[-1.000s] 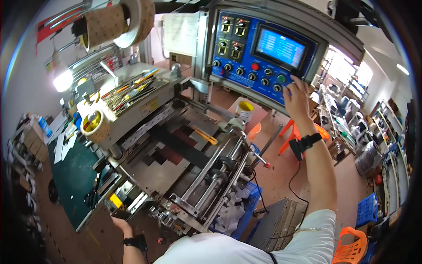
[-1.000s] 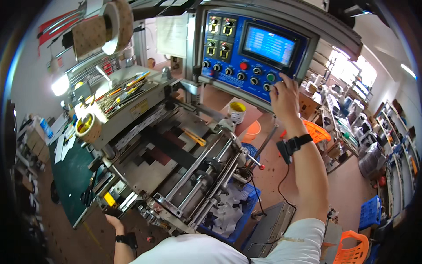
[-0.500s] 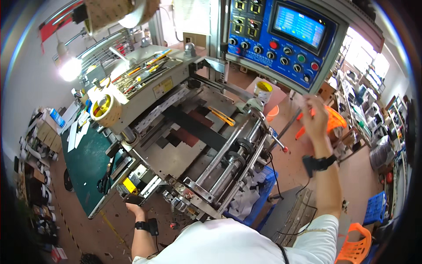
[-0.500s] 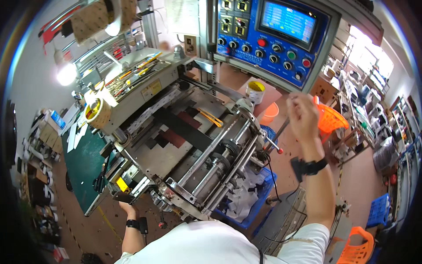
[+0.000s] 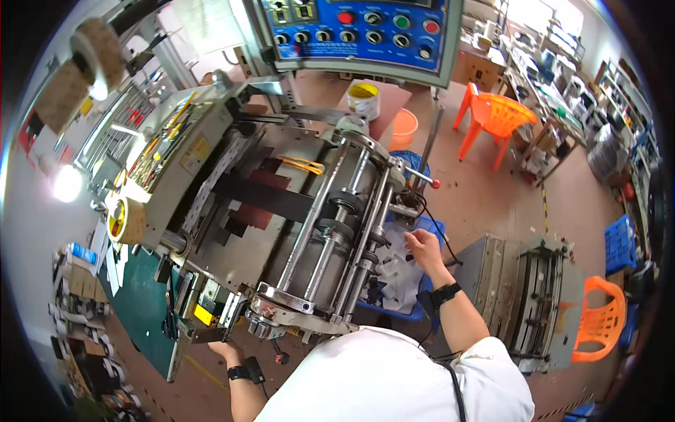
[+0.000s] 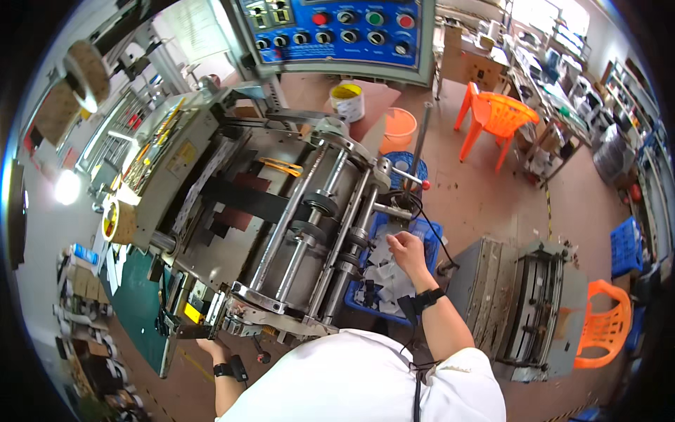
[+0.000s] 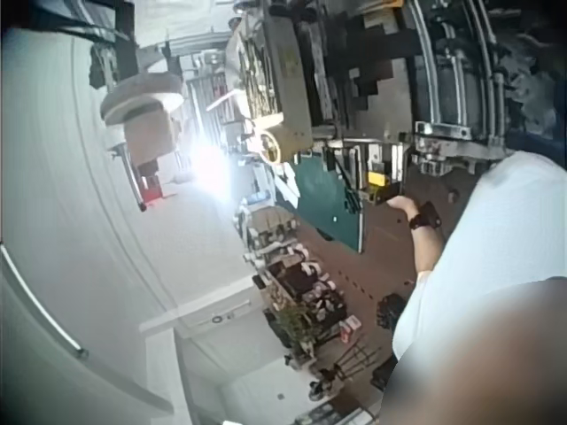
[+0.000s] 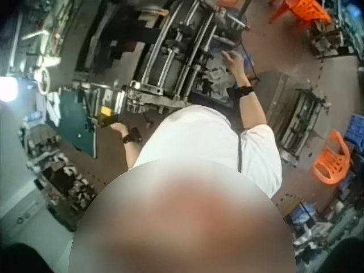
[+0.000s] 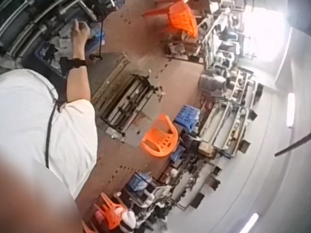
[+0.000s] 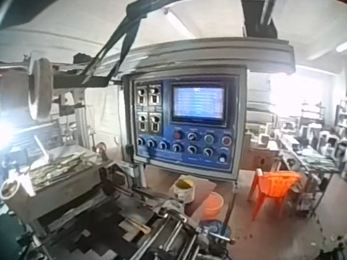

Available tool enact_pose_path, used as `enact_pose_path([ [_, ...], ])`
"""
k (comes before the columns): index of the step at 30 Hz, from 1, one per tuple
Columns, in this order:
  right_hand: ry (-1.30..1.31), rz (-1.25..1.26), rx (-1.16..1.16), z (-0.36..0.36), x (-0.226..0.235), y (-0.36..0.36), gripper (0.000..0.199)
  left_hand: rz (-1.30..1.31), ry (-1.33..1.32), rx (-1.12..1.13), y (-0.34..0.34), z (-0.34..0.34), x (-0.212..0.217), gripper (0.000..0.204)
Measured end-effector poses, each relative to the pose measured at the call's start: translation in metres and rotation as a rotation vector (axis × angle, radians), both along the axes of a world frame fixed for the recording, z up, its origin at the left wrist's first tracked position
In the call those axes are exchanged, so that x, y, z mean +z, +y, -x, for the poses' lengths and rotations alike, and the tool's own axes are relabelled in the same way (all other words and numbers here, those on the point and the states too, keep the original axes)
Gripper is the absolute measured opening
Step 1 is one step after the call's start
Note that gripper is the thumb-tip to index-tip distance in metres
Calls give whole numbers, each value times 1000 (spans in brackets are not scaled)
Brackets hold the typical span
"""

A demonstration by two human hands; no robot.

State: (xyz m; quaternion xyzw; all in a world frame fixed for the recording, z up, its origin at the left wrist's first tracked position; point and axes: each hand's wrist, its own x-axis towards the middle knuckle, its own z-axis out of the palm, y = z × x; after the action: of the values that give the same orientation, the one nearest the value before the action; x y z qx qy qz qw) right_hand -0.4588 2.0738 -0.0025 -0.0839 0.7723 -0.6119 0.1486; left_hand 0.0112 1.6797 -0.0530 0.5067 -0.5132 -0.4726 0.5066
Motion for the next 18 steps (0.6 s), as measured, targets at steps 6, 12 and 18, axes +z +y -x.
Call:
enact_pose_path([
  [6,-36,-261,190,-13,-13,-3,35,-55,59,-29,-1,2,7,12],
  [12,10,-314,336,-27,-29,-26,38,-75,-7,-70,-18,-21,-6,19],
  [18,0,-289,371,-25,-45,-21,36,-163,-7,-43,-27,-23,-21,19],
])
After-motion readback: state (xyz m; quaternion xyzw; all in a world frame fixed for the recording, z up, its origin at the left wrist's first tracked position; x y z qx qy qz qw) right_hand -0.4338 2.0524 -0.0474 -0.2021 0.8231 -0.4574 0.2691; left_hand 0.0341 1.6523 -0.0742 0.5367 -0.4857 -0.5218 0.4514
